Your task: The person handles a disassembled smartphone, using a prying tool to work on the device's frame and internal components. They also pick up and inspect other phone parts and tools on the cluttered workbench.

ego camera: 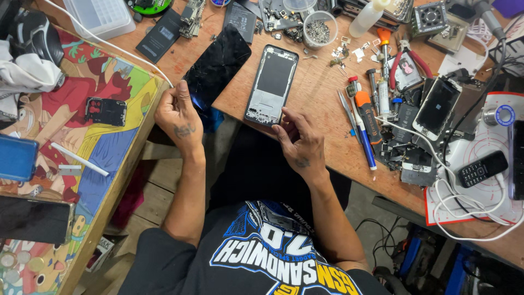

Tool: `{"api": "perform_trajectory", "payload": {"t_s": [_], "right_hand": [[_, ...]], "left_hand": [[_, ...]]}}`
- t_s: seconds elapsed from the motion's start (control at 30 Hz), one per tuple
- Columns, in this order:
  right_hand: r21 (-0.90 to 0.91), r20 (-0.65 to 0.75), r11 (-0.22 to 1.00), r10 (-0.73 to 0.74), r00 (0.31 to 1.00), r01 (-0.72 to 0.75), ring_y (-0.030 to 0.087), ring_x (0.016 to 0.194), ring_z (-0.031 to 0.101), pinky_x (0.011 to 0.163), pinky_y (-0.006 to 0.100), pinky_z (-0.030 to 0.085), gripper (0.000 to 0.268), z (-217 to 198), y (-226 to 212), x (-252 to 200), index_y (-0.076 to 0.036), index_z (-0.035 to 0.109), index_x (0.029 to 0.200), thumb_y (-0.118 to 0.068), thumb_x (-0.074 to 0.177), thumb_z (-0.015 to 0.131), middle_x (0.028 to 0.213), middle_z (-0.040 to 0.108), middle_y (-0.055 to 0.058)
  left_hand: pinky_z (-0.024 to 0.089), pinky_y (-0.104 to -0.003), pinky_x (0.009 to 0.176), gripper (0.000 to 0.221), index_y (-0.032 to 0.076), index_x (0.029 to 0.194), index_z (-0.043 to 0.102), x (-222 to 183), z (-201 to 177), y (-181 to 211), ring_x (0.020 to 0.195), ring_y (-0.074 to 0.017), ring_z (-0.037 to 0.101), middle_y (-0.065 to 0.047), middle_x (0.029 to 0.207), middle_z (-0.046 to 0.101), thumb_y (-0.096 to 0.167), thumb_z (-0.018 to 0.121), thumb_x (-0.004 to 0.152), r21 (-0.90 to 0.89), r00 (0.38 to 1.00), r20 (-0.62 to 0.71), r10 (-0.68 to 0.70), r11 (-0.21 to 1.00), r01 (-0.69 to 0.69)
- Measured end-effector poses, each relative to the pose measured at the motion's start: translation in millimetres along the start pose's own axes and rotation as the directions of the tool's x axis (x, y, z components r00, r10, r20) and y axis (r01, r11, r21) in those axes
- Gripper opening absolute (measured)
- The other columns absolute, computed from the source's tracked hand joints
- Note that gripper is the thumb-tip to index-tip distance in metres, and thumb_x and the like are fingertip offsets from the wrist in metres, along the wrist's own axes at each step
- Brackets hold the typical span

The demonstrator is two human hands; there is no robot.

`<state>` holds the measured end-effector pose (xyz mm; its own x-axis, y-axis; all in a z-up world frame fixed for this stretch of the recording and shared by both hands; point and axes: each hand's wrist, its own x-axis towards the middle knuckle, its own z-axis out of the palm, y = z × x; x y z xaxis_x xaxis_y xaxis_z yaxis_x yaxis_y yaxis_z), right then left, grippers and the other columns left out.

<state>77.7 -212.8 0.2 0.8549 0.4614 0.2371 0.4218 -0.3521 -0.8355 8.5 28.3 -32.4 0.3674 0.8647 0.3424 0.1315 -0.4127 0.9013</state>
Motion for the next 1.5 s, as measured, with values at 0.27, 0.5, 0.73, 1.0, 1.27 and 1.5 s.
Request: {"api": "perform_trajectory", "payload": {"t_s": [0.27,0.5,0.73,1.0,1.27,1.5], "right_hand": [[0.043,-0.016,0.998,-0.038,0.999,0.039,0.012,0.076,0.068,0.065,0.024,0.057,0.038,-1,1,0,-0.002,0.068,0.125,-0.009,0.090,0.082,0.102,0.068,0.009],[0.076,-0.003,0.994,-0.073,0.997,0.073,0.012,0.075,0.068,0.065,0.024,0.057,0.034,0,3,-2,-0.002,0.069,0.124,-0.008,0.092,0.081,0.099,0.069,0.008],[0.085,0.021,0.990,-0.110,0.994,0.108,0.012,0.074,0.067,0.065,0.025,0.056,0.028,-5,12,-3,-0.001,0.071,0.120,-0.008,0.094,0.080,0.098,0.070,0.009],[0.152,0.015,0.986,-0.066,0.998,0.063,0.010,0.077,0.068,0.067,0.023,0.058,0.024,-13,15,-7,-0.002,0.072,0.118,-0.007,0.095,0.076,0.098,0.071,0.006],[0.183,-0.059,0.973,-0.134,0.989,0.142,0.013,0.086,0.064,0.073,0.026,0.053,0.021,-2,20,-19,0.002,0.069,0.121,-0.002,0.100,0.073,0.105,0.067,0.010],[0.878,0.323,0.407,-0.113,0.940,-0.253,0.023,0.110,0.068,0.097,0.039,0.058,0.046,21,-7,-43,-0.004,0.046,0.146,-0.006,0.103,0.064,0.121,0.065,0.009]], "left_hand": [[0.047,-0.021,0.061,0.026,-0.003,0.095,0.068,-16,-12,13,0.065,-0.0055,0.056,0.001,0.076,0.063,0.021,0.073,0.102,-0.290,0.965,0.197,-0.175,0.929,0.228],[0.052,-0.022,0.065,0.023,-0.003,0.098,0.065,-33,-21,15,0.068,-0.0059,0.060,-0.001,0.080,0.068,0.018,0.076,0.098,-0.283,0.958,0.227,-0.174,0.930,0.236],[0.052,-0.023,0.068,0.022,-0.001,0.098,0.063,-49,-25,24,0.071,-0.0056,0.059,0.000,0.084,0.066,0.019,0.075,0.100,-0.367,0.977,0.142,-0.162,0.908,0.204],[0.046,-0.021,0.068,0.019,0.003,0.097,0.062,-52,-31,65,0.072,-0.0046,0.053,0.002,0.080,0.061,0.018,0.073,0.101,-0.355,0.973,0.193,-0.125,0.916,0.188],[0.047,-0.022,0.067,0.016,0.004,0.097,0.062,-97,-77,65,0.073,-0.0054,0.055,0.003,0.081,0.061,0.016,0.071,0.100,-0.410,0.972,0.121,-0.199,0.882,0.232],[0.050,-0.022,0.068,0.013,0.001,0.099,0.064,-105,-108,73,0.075,-0.0045,0.056,0.002,0.083,0.063,0.013,0.068,0.098,-0.347,0.950,0.276,-0.146,0.906,0.240]]}}
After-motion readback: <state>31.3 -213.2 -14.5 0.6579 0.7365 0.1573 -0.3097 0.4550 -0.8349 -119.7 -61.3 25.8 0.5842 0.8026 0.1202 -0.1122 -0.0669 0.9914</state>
